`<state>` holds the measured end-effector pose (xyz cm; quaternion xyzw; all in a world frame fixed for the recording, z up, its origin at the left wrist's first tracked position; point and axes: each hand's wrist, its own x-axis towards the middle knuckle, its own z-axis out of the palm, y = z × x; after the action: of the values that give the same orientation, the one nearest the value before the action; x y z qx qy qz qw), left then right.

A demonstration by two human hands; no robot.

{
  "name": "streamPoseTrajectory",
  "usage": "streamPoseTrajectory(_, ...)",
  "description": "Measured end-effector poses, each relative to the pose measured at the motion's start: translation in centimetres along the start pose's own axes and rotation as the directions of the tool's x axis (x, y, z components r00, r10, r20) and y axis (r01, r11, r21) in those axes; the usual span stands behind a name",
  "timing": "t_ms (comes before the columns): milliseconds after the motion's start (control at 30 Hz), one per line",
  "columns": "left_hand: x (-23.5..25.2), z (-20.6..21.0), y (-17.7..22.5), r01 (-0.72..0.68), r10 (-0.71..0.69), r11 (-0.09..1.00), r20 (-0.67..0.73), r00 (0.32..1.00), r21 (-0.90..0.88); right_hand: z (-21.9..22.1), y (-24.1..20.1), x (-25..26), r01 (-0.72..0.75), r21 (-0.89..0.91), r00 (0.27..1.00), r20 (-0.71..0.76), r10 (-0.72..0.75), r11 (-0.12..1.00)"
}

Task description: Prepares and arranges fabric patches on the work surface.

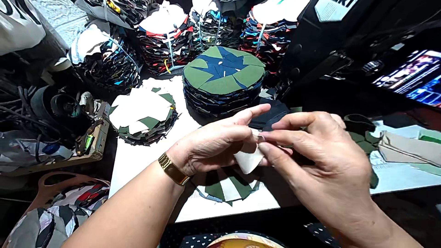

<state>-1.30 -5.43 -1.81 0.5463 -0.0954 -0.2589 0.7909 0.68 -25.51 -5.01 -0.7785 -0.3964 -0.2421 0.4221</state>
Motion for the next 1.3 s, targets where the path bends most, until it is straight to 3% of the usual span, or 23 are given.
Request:
streamPoseTrajectory(200,0.0,0.0,-0.1,-0.005,0.009,0.999,0.080,0.997,-0.046,-1.3,0.9,0.4,-0.114,0.136,0.993,0.045,0.108,0.984)
streamPoseTrajectory(300,0.0,0.0,-0.4,-0.034,0.031,0.983,0.020,0.999,0.182,-1.6,1.0,0.7,-0.088,0.056,0.993,0.079,0.083,0.995)
streamPoseTrajectory(433,0.2,0.0,-0.9,-0.140,0.156,0.874,0.003,0.988,0.465,-1.1,0.2,0.9,-0.015,0.038,0.997,0.074,0.012,0.999)
streamPoseTrajectory(500,0.3,0.1,-1.0,-0.186,0.233,0.875,-0.050,0.971,0.447,-1.0,0.0,0.8,-0.067,0.088,0.996,0.069,0.061,0.994)
streamPoseTrajectory(567,0.1,0.3,-0.7,-0.198,0.251,0.928,-0.140,0.958,0.314,-0.9,0.1,0.5,-0.197,0.191,0.980,0.073,0.187,0.962)
streamPoseTrajectory(667,0.0,0.5,-0.3,-0.249,0.300,0.942,-0.225,0.927,0.227,0.0,0.0,-0.3,-0.398,0.447,0.912,0.102,0.397,0.801)
streamPoseTrajectory(767,0.0,0.7,-0.2,-0.308,0.359,0.920,-0.204,0.911,0.242,0.8,-0.8,-0.7,-0.505,0.561,0.852,0.204,0.482,0.656)
streamPoseTrajectory(1000,-0.3,0.4,0.2,-0.412,0.488,0.851,-0.199,0.850,0.326,0.7,-0.8,-0.6,-0.470,0.668,0.865,0.220,0.451,0.577)
streamPoseTrajectory(1167,-0.4,-1.1,0.7,-0.382,0.493,0.825,-0.199,0.847,0.417,-0.7,-0.2,0.3,-0.461,0.759,0.832,0.189,0.522,0.460)
streamPoseTrajectory(1300,-0.3,-1.2,0.6,-0.398,0.521,0.796,-0.181,0.834,0.456,-0.9,-0.4,0.3,-0.482,0.712,0.840,0.211,0.499,0.511)
